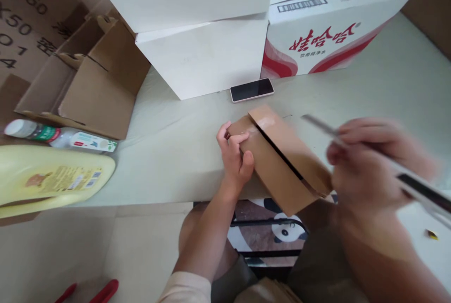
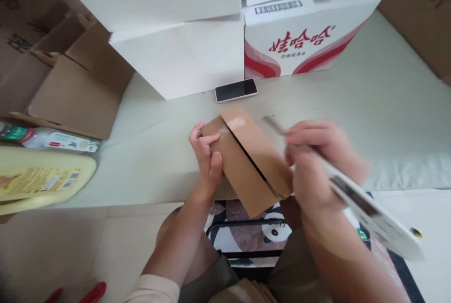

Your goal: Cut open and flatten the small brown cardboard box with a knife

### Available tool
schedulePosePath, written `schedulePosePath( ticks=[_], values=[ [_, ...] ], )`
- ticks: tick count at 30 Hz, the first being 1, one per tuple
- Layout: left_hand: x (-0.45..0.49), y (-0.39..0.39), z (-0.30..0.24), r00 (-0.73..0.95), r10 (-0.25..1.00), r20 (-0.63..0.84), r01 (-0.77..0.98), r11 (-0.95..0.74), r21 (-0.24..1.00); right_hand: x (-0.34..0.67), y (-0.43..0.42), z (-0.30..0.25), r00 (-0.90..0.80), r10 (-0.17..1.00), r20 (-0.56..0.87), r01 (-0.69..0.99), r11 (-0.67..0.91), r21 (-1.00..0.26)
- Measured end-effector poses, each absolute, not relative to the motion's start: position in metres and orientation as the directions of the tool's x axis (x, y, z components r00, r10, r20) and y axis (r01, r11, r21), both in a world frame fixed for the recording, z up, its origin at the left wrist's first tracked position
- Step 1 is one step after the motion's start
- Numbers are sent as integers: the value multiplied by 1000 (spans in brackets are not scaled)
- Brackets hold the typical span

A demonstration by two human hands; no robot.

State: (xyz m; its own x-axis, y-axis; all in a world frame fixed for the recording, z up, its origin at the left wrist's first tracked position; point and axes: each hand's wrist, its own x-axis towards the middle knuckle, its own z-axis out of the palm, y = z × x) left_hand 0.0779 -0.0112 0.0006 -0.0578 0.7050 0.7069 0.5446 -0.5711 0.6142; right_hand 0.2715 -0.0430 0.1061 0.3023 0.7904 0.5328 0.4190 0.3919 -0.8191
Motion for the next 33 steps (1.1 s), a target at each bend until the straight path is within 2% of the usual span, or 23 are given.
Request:
schedulePosePath(
  ticks=[2, 3, 4, 5, 7, 9, 12, 15, 17, 20, 23, 26, 29, 33],
  values=[
    [73, -9, -2, -96, 703, 704, 558, -548, 623, 284, -36, 94, 530, 576, 623, 466, 416, -781],
    [70, -8, -3, -119, 704, 700, 561, -534, 633, 291, -30, 83, 570, 497, 655, 529, 388, -755],
    [67, -7, -5, -142, 706, 694, 563, -519, 643, 299, -23, 70, 516, 533, 670, 616, 313, -723],
    [63, -6, -6, -163, 707, 688, 564, -505, 653, 307, -15, 54, 424, 629, 652, 698, 233, -678],
    [55, -4, -9, -203, 714, 670, 564, -474, 676, 321, 1, 19, 263, 802, 537, 781, 150, -606],
    [47, -1, -10, -245, 735, 632, 549, -432, 716, 331, 11, -10, 140, 918, 372, 815, 107, -570],
    [34, 2, -9, -301, 796, 526, 515, -329, 792, 335, 13, -31, 18, 979, 204, 877, 82, -473],
    [21, 7, -4, -368, 859, 357, 440, -177, 880, 329, 7, -29, 9, 989, 149, 917, 51, -397],
    [13, 10, 1, -377, 906, 191, 312, -69, 947, 324, 3, -25, -33, 995, 98, 918, 68, -390],
    [6, 11, 6, -296, 951, -90, -18, 89, 996, 318, 0, -25, -139, 989, 43, 881, 143, -450],
    [3, 9, 9, -153, 963, -224, -280, 175, 944, 316, 0, -26, -227, 968, 105, 771, 245, -588],
    [4, 5, 10, -45, 971, -233, -247, 215, 945, 315, -2, -22, -312, 934, 173, 519, 320, -793],
    [5, 5, 13, -31, 982, -188, -169, 180, 969, 314, -7, -15, -324, 935, 143, 293, 243, -925],
    [6, 8, 17, -217, 965, -150, -242, 96, 966, 311, -13, -6, -348, 929, 126, 295, 236, -926]
  ],
)
